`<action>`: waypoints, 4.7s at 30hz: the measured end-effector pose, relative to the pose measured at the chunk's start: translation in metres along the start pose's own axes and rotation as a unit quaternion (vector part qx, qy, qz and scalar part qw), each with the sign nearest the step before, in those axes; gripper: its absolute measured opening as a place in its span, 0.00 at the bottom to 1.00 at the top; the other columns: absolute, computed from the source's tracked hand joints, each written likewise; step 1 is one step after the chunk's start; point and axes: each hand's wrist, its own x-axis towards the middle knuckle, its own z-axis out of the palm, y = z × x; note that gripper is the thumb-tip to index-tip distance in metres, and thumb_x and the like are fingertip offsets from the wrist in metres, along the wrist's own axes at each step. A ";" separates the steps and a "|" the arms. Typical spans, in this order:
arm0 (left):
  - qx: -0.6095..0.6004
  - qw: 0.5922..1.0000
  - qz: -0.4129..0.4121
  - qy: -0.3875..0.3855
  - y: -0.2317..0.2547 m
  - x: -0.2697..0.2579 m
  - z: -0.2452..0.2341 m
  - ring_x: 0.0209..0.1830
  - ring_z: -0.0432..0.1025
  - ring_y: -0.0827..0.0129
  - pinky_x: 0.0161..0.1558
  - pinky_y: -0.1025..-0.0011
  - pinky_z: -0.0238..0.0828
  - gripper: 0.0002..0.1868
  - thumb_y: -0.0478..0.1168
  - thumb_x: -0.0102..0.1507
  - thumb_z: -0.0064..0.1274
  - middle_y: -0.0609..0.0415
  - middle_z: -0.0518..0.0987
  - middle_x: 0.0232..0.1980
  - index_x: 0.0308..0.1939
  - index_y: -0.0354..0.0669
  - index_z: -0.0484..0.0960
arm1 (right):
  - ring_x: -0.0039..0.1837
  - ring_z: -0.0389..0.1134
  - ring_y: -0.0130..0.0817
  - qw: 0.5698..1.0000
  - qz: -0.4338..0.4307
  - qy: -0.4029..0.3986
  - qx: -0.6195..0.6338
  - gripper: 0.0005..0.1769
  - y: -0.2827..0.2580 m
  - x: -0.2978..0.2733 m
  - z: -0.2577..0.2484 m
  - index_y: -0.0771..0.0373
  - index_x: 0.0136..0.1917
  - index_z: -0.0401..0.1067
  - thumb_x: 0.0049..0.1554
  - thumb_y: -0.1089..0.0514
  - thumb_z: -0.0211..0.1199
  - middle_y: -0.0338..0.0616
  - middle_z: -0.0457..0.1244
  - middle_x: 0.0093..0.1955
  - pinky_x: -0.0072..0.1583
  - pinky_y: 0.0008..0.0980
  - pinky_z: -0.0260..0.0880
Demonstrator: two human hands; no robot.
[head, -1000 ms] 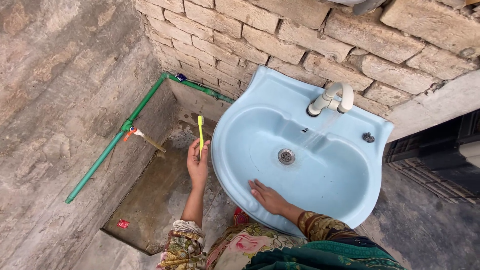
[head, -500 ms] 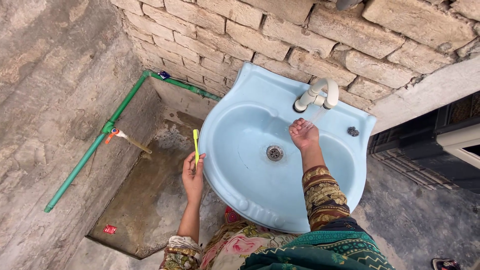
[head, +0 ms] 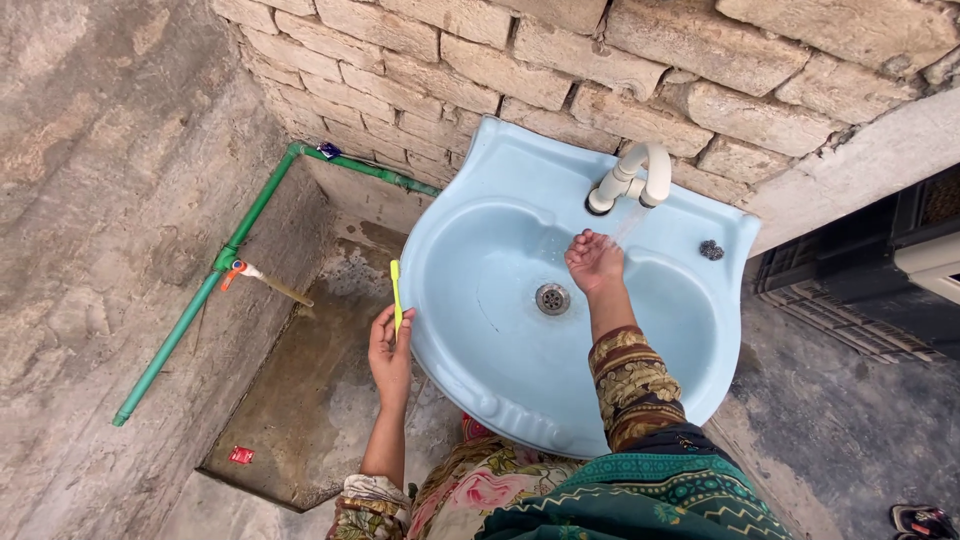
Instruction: Scrubbing an outdoor utility sink with a toothbrush and cleaning an adjacent brick alleyway with a squeegee and water.
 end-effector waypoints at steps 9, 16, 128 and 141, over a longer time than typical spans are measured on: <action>0.002 1.000 0.008 0.023 -0.015 -0.009 -0.018 0.56 0.76 0.73 0.59 0.72 0.70 0.18 0.35 0.71 0.50 0.50 0.85 0.54 0.64 0.35 0.72 | 0.35 0.52 0.32 0.987 0.068 -0.077 0.126 0.06 -0.014 -0.033 -0.008 0.66 0.38 0.64 0.54 0.63 0.48 0.42 0.56 0.34 0.37 0.30 0.51; -0.006 0.999 -0.001 0.034 -0.013 -0.018 -0.019 0.57 0.77 0.72 0.60 0.71 0.73 0.19 0.35 0.70 0.50 0.50 0.84 0.55 0.65 0.36 0.71 | 0.41 0.66 0.36 0.983 0.087 0.065 -0.149 0.10 0.090 -0.070 -0.024 0.74 0.47 0.70 0.63 0.68 0.48 0.52 0.66 0.42 0.43 0.29 0.72; 0.309 0.947 -0.013 -0.083 -0.040 -0.046 0.131 0.36 0.80 0.51 0.39 0.56 0.75 0.22 0.47 0.67 0.52 0.46 0.85 0.40 0.67 0.62 0.73 | 0.67 0.67 0.61 0.970 0.127 -0.080 -0.191 0.28 -0.025 -0.029 0.061 0.82 0.66 0.62 0.68 0.53 0.38 0.72 0.63 0.65 0.68 0.48 0.70; 0.324 0.940 -0.026 -0.107 -0.048 -0.045 0.131 0.38 0.80 0.53 0.42 0.58 0.76 0.23 0.49 0.67 0.51 0.46 0.85 0.42 0.67 0.62 0.72 | 0.37 0.59 0.35 0.979 0.122 -0.157 0.036 0.08 -0.024 0.012 0.012 0.64 0.40 0.66 0.60 0.61 0.50 0.44 0.60 0.35 0.38 0.32 0.59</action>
